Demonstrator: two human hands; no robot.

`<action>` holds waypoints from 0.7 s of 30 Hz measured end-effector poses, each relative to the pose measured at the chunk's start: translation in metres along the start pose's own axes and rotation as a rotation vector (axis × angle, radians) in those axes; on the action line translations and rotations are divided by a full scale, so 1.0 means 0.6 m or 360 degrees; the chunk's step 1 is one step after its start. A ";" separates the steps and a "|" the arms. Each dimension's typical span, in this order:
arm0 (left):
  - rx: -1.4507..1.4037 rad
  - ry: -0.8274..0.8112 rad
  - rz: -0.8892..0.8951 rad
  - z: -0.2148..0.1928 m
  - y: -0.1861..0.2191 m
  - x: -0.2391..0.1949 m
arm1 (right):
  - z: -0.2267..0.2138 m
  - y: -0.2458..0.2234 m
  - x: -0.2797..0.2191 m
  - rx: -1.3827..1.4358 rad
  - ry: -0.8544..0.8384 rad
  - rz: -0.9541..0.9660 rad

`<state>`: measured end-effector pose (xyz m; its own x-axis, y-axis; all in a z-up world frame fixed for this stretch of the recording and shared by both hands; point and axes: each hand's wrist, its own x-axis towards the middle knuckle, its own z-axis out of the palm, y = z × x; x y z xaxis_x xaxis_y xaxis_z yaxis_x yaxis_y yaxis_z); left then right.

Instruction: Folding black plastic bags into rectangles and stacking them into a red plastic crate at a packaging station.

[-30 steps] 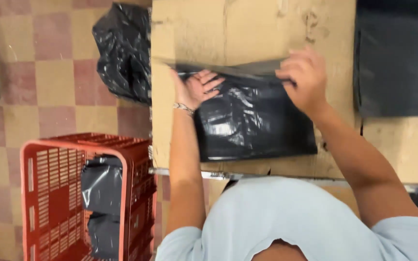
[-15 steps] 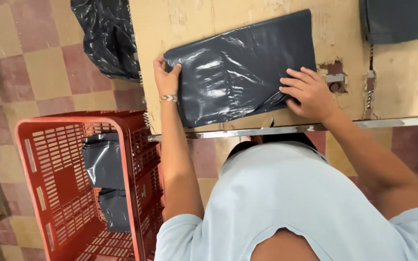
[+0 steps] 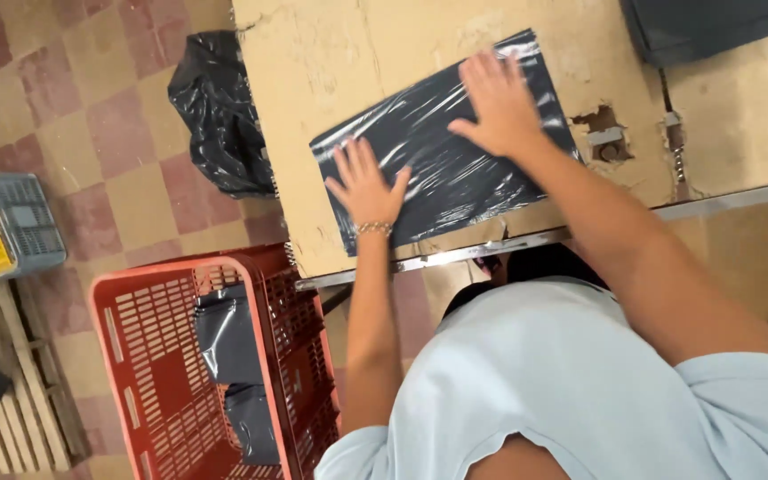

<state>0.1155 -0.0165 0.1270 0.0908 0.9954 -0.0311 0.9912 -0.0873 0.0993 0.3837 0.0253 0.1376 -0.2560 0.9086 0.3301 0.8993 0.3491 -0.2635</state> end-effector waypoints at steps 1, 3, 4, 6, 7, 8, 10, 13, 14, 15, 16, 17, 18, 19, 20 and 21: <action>0.0003 0.0012 0.0022 -0.008 -0.027 -0.031 | -0.007 0.018 -0.015 -0.0010 0.0018 0.0014; -0.0348 -0.0087 0.0300 -0.025 -0.083 -0.094 | -0.020 0.052 -0.046 -0.0192 0.0074 0.0155; -0.0343 -0.0079 0.0313 -0.029 -0.094 -0.111 | -0.019 0.023 -0.053 -0.0196 0.0089 0.0163; -0.0186 0.0005 0.0757 -0.031 -0.112 -0.151 | -0.017 -0.036 -0.077 0.0041 -0.0223 -0.0004; -0.0187 0.0001 0.0756 -0.010 -0.118 -0.152 | -0.003 -0.083 -0.108 0.0043 -0.0228 -0.0003; 0.0005 0.0164 0.0955 0.011 -0.126 -0.152 | 0.012 -0.131 -0.138 0.0135 -0.0341 -0.0236; 0.0203 0.0315 0.1168 0.021 -0.113 -0.157 | 0.044 -0.193 -0.202 0.0235 -0.0449 -0.0451; -0.0037 -0.0374 0.1381 -0.021 -0.035 -0.136 | 0.067 -0.194 -0.279 0.0252 -0.0199 -0.0552; -0.0515 -0.0670 0.1276 -0.047 -0.009 -0.109 | 0.058 -0.175 -0.292 0.0624 -0.0236 -0.0585; -0.0984 -0.0963 0.1152 -0.074 0.016 -0.078 | 0.050 -0.157 -0.304 0.0994 -0.0261 -0.0602; -0.0986 -0.0976 0.1160 -0.037 -0.012 -0.028 | 0.021 -0.151 -0.306 0.0994 -0.0262 -0.0587; -0.1266 -0.1468 0.0684 0.001 -0.033 0.027 | -0.008 -0.141 -0.308 0.1202 -0.0486 -0.0240; -0.1504 -0.1939 0.0163 0.039 -0.053 0.082 | -0.039 -0.132 -0.310 0.1402 -0.0703 0.0117; -0.1512 -0.1943 0.0169 0.013 -0.057 0.073 | 0.024 -0.102 -0.347 0.1394 -0.0707 0.0122; -0.1774 -0.1831 0.0044 -0.013 -0.061 0.064 | 0.086 -0.071 -0.383 0.1760 -0.0606 0.0578; -0.2017 -0.1706 -0.0068 -0.044 -0.064 0.068 | 0.151 -0.038 -0.411 0.2105 -0.0457 0.1042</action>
<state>0.0788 0.0287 0.1481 0.6200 0.4717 -0.6270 0.3410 0.5576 0.7568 0.3942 -0.1858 -0.0200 -0.1464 0.9397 -0.3092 -0.0414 -0.3181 -0.9472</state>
